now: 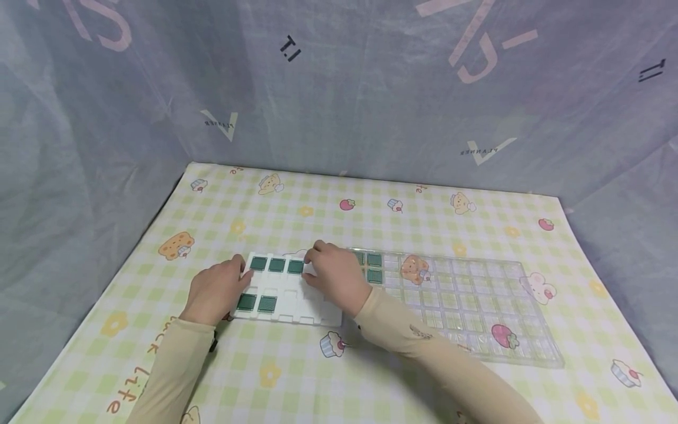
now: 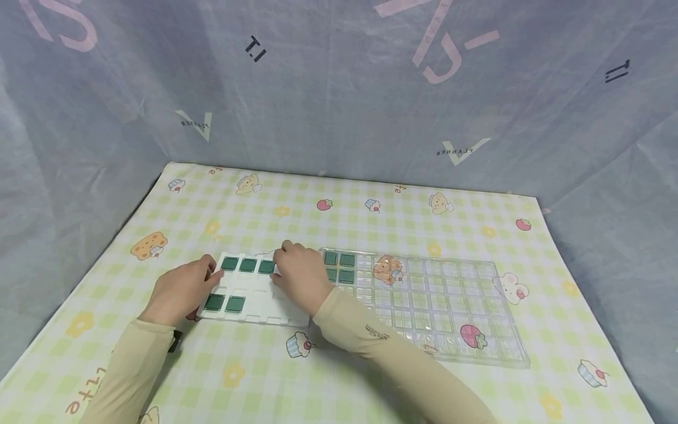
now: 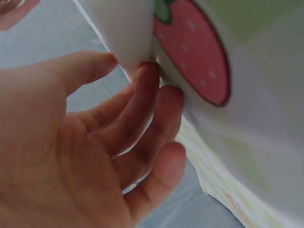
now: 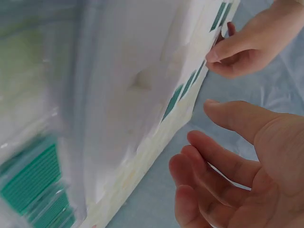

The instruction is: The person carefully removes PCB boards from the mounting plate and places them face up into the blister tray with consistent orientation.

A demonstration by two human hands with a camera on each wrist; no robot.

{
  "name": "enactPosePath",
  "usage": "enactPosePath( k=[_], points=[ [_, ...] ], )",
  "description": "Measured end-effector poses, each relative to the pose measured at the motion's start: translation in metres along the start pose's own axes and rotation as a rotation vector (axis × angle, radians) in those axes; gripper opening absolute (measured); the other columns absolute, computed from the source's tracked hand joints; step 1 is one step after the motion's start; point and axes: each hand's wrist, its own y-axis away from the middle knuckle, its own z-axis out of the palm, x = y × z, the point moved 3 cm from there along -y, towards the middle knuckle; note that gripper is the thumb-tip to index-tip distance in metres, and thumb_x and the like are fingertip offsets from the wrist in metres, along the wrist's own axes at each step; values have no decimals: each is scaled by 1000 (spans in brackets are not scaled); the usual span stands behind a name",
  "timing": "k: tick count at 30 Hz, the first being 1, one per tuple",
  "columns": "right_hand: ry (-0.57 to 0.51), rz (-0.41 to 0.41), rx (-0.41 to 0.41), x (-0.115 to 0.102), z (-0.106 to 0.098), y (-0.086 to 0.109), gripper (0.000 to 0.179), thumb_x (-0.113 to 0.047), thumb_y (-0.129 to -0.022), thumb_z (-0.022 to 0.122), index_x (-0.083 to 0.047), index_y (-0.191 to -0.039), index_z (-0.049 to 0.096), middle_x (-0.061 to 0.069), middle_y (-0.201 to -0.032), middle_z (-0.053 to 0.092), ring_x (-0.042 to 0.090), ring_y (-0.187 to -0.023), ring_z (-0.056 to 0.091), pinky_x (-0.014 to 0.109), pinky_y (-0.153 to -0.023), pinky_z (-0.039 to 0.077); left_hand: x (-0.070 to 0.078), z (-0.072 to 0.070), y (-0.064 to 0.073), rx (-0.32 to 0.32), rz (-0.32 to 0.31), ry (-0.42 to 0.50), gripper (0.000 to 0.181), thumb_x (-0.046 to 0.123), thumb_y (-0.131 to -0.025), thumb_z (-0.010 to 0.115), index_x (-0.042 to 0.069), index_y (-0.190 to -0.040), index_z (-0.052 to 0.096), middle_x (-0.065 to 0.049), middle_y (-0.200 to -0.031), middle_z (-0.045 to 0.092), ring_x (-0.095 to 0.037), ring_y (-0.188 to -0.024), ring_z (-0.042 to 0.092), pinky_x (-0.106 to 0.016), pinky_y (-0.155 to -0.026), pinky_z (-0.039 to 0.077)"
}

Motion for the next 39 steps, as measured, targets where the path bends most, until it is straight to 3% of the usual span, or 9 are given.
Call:
enactPosePath(
  k=[9,22,39],
  points=[
    [35,11,-66,-5,16,-18,23,-31,-89,81,-13,-104,77,-1,-93,69,14,-79,68,29,-67,55,0,0,-2,-13,-15,-6,26,28,-104,56,3,-101,58,-6,-66,57,-19,-55,48,-32,-50,34],
    [78,51,-137,-5,25,-26,27,-35,-89,80,-13,-104,76,0,-93,67,15,-78,67,31,-67,55,0,0,-1,-20,-23,-8,26,28,-104,57,3,-103,58,-6,-66,56,-19,-56,48,-31,-51,34],
    [57,53,-105,-5,27,-27,18,-30,-88,79,-12,-90,74,0,-85,64,12,-69,63,30,-61,52,1,0,-1,-23,-30,0,26,28,-104,57,2,-105,58,-6,-68,59,-20,-57,50,-31,-51,34]
  ],
)
